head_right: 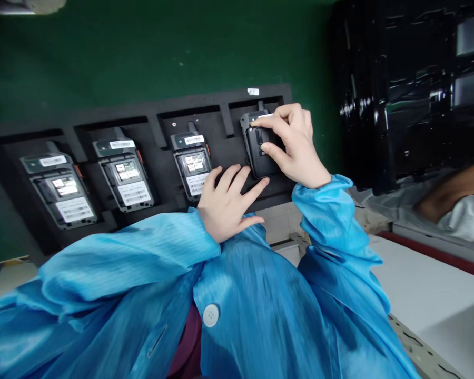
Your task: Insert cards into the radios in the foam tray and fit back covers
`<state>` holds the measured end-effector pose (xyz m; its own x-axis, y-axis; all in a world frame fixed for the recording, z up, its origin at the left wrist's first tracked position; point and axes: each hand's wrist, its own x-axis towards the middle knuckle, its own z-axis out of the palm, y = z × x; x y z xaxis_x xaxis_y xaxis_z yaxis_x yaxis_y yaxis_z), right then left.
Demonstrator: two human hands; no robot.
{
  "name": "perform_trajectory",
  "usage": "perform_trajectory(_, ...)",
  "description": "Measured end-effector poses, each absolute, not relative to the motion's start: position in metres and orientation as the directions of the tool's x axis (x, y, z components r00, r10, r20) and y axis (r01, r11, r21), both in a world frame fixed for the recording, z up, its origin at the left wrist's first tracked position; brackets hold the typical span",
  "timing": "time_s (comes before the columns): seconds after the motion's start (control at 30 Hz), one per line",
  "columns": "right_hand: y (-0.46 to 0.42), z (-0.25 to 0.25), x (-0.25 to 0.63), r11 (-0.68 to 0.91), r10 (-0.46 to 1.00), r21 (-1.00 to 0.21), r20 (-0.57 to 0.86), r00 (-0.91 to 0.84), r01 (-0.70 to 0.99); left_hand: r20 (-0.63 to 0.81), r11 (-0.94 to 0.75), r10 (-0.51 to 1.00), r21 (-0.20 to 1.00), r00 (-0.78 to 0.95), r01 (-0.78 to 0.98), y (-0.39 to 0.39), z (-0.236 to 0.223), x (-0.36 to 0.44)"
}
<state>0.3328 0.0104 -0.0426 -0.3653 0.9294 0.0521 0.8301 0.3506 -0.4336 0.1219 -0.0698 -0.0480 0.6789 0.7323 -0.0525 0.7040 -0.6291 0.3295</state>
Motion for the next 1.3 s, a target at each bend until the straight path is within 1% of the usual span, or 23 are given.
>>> perform_trajectory(0.17, -0.001, -0.058, 0.33, 0.347, 0.937, -0.271, 0.143, -0.319, 0.898, -0.048, -0.627, 0.736, 0.329, 0.675, 0.707, -0.07, -0.05, 0.123)
perform_trajectory(0.27, -0.006, -0.061, 0.329, 0.341, 0.937, -0.185, 0.147, -0.318, 0.922, -0.053, -0.626, 0.735, 0.328, 0.676, 0.707, -0.071, -0.049, 0.123)
perform_trajectory(0.33, -0.008, -0.061, 0.328, 0.33, 0.941, -0.163, 0.141, -0.309, 0.93, -0.067, -0.624, 0.732, 0.333, 0.678, 0.707, -0.071, -0.044, 0.121)
perform_trajectory(0.47, -0.01, -0.057, 0.325, 0.31, 0.947, -0.199, 0.147, -0.284, 0.93, -0.094, -0.615, 0.727, 0.353, 0.681, 0.705, -0.065, -0.025, 0.112)
perform_trajectory(0.53, -0.012, -0.057, 0.323, 0.302, 0.949, -0.215, 0.162, -0.271, 0.929, -0.089, -0.609, 0.733, 0.356, 0.674, 0.709, -0.058, -0.015, 0.11)
perform_trajectory(0.6, -0.014, -0.056, 0.322, 0.294, 0.949, -0.206, 0.175, -0.261, 0.933, -0.073, -0.599, 0.748, 0.354, 0.659, 0.718, -0.048, -0.011, 0.111)
perform_trajectory(0.7, -0.021, -0.056, 0.321, 0.293, 0.947, -0.194, 0.194, -0.256, 0.936, -0.064, -0.585, 0.764, 0.352, 0.642, 0.731, -0.033, -0.013, 0.118)
perform_trajectory(0.83, -0.029, -0.054, 0.319, 0.278, 0.952, -0.228, 0.199, -0.235, 0.933, -0.069, -0.604, 0.748, 0.343, 0.66, 0.72, -0.022, -0.023, 0.125)
perform_trajectory(0.97, -0.03, -0.05, 0.316, 0.244, 0.964, -0.255, 0.17, -0.205, 0.936, -0.06, -0.63, 0.729, 0.333, 0.682, 0.702, -0.019, -0.028, 0.124)
perform_trajectory(1.1, -0.027, -0.049, 0.312, 0.207, 0.973, -0.248, 0.152, -0.173, 0.946, -0.005, -0.686, 0.695, 0.295, 0.719, 0.665, -0.015, -0.029, 0.117)
perform_trajectory(1.17, -0.028, -0.044, 0.308, 0.196, 0.979, -0.232, 0.099, -0.177, 0.953, 0.015, -0.7, 0.687, 0.283, 0.727, 0.656, -0.013, -0.028, 0.115)
perform_trajectory(1.23, -0.032, -0.031, 0.306, 0.193, 0.981, -0.23, 0.022, -0.193, 0.954, 0.025, -0.702, 0.689, 0.273, 0.724, 0.658, -0.01, -0.023, 0.115)
perform_trajectory(1.27, -0.034, -0.021, 0.306, 0.2, 0.979, -0.242, 0.007, -0.204, 0.949, 0.028, -0.701, 0.692, 0.262, 0.721, 0.663, -0.01, -0.021, 0.116)
perform_trajectory(1.3, -0.036, -0.008, 0.307, 0.215, 0.976, -0.26, 0.021, -0.217, 0.941, 0.032, -0.703, 0.694, 0.246, 0.719, 0.668, -0.009, -0.018, 0.118)
